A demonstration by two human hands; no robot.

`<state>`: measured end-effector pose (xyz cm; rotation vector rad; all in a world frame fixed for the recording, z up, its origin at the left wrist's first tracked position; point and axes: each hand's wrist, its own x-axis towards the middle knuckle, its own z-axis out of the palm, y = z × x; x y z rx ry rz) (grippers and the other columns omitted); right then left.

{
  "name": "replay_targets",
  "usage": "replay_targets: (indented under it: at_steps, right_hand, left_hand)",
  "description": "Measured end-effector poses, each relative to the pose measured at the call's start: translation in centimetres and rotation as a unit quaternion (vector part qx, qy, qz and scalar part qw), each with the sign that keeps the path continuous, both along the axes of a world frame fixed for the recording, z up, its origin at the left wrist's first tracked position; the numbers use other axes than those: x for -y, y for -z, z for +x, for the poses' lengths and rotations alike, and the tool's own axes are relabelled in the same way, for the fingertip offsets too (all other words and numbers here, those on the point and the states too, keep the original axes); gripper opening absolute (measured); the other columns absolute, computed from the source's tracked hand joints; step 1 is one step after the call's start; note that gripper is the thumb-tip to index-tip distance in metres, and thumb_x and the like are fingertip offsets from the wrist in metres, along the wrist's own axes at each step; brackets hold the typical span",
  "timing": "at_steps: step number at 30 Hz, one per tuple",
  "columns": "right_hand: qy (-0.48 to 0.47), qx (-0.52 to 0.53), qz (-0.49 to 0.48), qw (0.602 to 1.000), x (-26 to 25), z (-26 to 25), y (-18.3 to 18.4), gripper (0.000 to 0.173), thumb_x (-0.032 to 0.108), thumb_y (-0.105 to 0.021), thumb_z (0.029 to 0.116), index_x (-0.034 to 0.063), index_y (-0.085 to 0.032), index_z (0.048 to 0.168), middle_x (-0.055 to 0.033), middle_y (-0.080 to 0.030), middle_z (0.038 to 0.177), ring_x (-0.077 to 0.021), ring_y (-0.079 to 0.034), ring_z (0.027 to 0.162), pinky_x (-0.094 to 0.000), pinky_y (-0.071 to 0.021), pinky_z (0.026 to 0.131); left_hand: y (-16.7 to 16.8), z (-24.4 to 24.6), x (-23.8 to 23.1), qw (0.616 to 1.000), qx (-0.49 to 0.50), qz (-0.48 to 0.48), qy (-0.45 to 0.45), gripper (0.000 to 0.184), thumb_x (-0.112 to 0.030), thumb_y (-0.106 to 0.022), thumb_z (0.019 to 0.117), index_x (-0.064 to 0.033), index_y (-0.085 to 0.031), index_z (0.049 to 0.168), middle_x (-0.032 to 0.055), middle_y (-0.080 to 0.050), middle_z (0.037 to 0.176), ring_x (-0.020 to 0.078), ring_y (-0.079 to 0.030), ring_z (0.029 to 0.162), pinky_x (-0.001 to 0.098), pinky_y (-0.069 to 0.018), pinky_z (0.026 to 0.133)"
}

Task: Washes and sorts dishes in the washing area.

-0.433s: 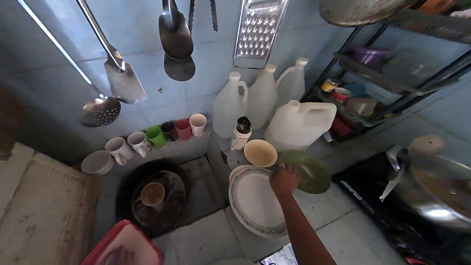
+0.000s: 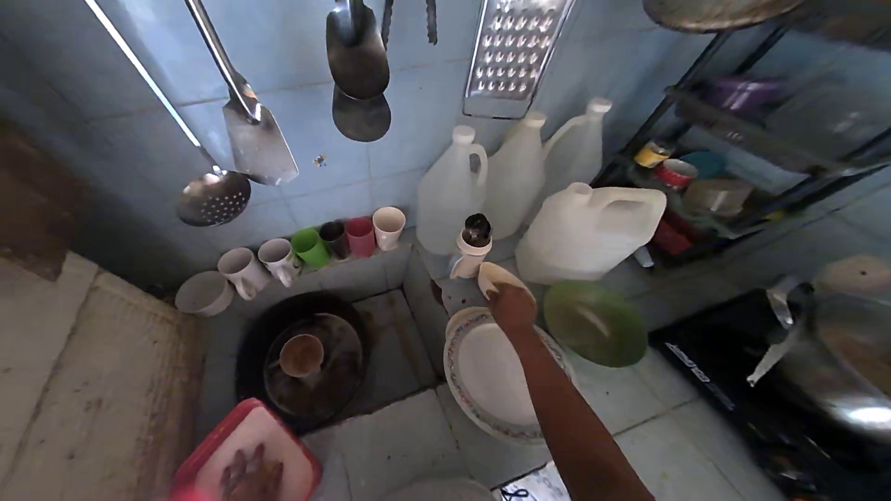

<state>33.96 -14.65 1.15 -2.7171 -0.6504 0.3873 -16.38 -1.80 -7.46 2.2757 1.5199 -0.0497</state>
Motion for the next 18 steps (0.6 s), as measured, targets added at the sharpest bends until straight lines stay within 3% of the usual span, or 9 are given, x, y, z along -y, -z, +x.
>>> replay_targets:
  at_steps: [4,6,10,16,18]
  right_hand:
    - [0.039,-0.007,0.177,0.983,3.8,0.5,-3.2,0.035,0.021,-0.062,0.1033,-0.0057,-0.066,0.126,-0.0323,-0.065,0.119,-0.0483,-0.062,0.112,-0.0649,-0.0455,0.097]
    - [0.067,0.027,0.206,0.976,5.8,0.0,-5.2,0.033,0.020,-0.063,0.1027,-0.0057,-0.068,0.122,-0.0325,-0.066,0.115,-0.0490,-0.063,0.109,-0.0669,-0.0455,0.094]
    - [0.104,0.096,0.135,0.981,8.9,-0.1,-6.0,0.033,0.021,-0.059,0.1038,-0.0037,-0.068,0.123,-0.0343,-0.066,0.117,-0.0548,-0.061,0.112,-0.0736,-0.0425,0.093]
    - [0.120,0.065,-0.002,0.991,11.0,0.8,0.2,0.042,0.027,-0.053,0.1061,-0.0027,-0.061,0.135,-0.0368,-0.054,0.138,-0.0557,-0.050,0.130,-0.0718,-0.0378,0.103]
    - [0.096,0.093,0.024,0.991,10.8,0.6,1.4,0.038,0.021,-0.053,0.1054,-0.0027,-0.061,0.134,-0.0362,-0.053,0.139,-0.0570,-0.048,0.132,-0.0738,-0.0350,0.105]
  left_hand:
    - [-0.3,0.4,0.0,1.000,-0.003,0.008,0.010,0.055,-0.025,-0.055,0.1035,0.0129,-0.050,0.143,0.0422,-0.039,0.150,0.0601,-0.031,0.144,0.0653,-0.0179,0.122]
    - [-0.2,0.1,0.0,1.000,0.008,0.015,0.014,0.053,-0.025,-0.056,0.1034,0.0122,-0.053,0.141,0.0386,-0.044,0.149,0.0587,-0.033,0.144,0.0654,-0.0176,0.122]
    - [0.3,0.0,-0.2,0.999,0.024,0.027,0.004,0.051,-0.026,-0.057,0.1030,0.0107,-0.056,0.139,0.0391,-0.048,0.146,0.0591,-0.037,0.142,0.0662,-0.0217,0.121]
    - [-0.6,0.7,-0.1,1.000,-0.001,0.008,-0.015,0.050,-0.027,-0.058,0.1037,0.0046,-0.056,0.142,0.0330,-0.047,0.150,0.0507,-0.036,0.147,0.0595,-0.0214,0.123]
    - [-0.9,0.9,0.0,1.000,0.002,-0.002,-0.023,0.050,-0.028,-0.057,0.1043,0.0024,-0.055,0.144,0.0314,-0.045,0.153,0.0491,-0.033,0.149,0.0583,-0.0202,0.124]
